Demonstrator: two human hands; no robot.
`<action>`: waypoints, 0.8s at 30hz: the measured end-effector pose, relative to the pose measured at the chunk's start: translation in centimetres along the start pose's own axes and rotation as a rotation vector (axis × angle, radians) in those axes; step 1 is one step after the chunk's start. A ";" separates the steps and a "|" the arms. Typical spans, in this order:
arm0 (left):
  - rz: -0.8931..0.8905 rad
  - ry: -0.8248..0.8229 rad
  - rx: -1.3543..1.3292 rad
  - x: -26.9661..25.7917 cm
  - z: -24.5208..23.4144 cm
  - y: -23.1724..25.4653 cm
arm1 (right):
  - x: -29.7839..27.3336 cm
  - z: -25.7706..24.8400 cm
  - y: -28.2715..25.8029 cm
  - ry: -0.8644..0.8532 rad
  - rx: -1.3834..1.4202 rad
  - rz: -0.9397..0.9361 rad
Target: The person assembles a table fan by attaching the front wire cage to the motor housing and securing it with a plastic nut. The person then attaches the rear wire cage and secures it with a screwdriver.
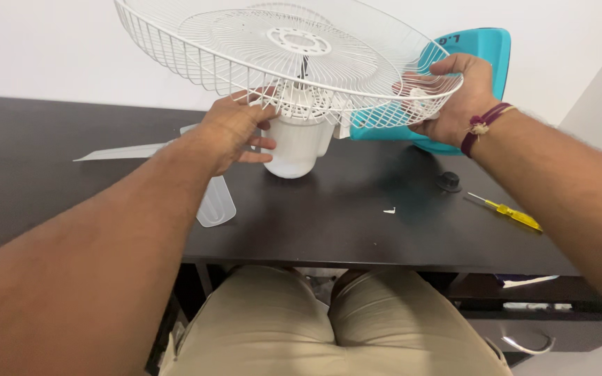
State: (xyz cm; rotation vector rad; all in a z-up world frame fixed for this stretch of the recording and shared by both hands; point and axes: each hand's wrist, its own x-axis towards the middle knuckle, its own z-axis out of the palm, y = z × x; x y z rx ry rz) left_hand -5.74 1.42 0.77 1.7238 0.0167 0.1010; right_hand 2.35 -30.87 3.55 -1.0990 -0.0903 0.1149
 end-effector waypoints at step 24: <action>-0.037 -0.076 0.139 -0.9 0.2 0.5 | 0.4 -0.8 -0.5 -0.146 0.153 -0.013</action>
